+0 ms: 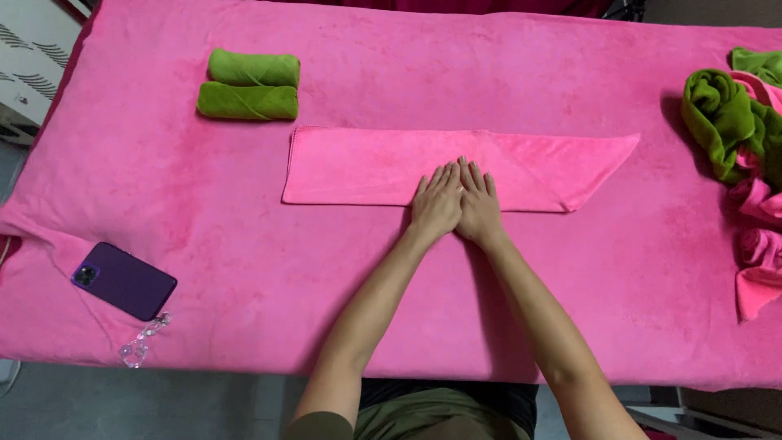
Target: Folding and rolling a pink towel into a decorative cylinder shape on a treatment table.
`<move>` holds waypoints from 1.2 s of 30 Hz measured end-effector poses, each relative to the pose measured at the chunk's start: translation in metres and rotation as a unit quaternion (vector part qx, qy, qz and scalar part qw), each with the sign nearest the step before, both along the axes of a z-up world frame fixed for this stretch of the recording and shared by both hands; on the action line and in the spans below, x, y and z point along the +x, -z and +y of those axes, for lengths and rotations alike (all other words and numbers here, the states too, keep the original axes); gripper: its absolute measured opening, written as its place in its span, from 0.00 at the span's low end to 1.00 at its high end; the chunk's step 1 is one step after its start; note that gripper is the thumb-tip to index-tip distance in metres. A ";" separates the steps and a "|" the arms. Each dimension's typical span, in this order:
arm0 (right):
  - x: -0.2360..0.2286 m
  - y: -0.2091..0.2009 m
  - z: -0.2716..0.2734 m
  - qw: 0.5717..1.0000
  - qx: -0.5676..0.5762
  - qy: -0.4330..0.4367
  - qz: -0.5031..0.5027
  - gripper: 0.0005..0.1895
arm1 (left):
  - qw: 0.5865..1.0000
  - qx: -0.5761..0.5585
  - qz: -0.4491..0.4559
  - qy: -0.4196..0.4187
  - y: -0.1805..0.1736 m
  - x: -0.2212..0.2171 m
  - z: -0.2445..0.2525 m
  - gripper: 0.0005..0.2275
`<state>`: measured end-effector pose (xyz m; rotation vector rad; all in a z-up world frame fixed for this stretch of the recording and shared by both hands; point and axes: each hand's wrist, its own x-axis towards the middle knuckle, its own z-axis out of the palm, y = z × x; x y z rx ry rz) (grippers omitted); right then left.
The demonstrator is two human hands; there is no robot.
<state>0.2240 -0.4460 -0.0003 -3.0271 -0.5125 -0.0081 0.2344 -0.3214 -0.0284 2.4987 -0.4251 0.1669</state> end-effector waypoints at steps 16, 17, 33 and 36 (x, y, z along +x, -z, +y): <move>-0.007 0.003 -0.001 0.993 0.101 0.024 -0.050 0.38 | 0.953 0.144 0.117 -0.240 -0.052 -0.027 0.214 0.31; -0.007 0.003 -0.001 0.993 0.099 0.024 -0.053 0.37 | 0.943 0.143 0.135 -0.270 -0.048 -0.027 0.230 0.32; -0.005 0.002 0.000 0.992 0.106 0.031 -0.059 0.37 | 0.925 0.021 -0.092 -0.368 0.015 0.094 0.300 0.07; -0.006 0.004 0.000 0.992 0.107 0.032 -0.063 0.37 | 0.930 0.030 -0.121 -0.346 0.011 0.090 0.298 0.06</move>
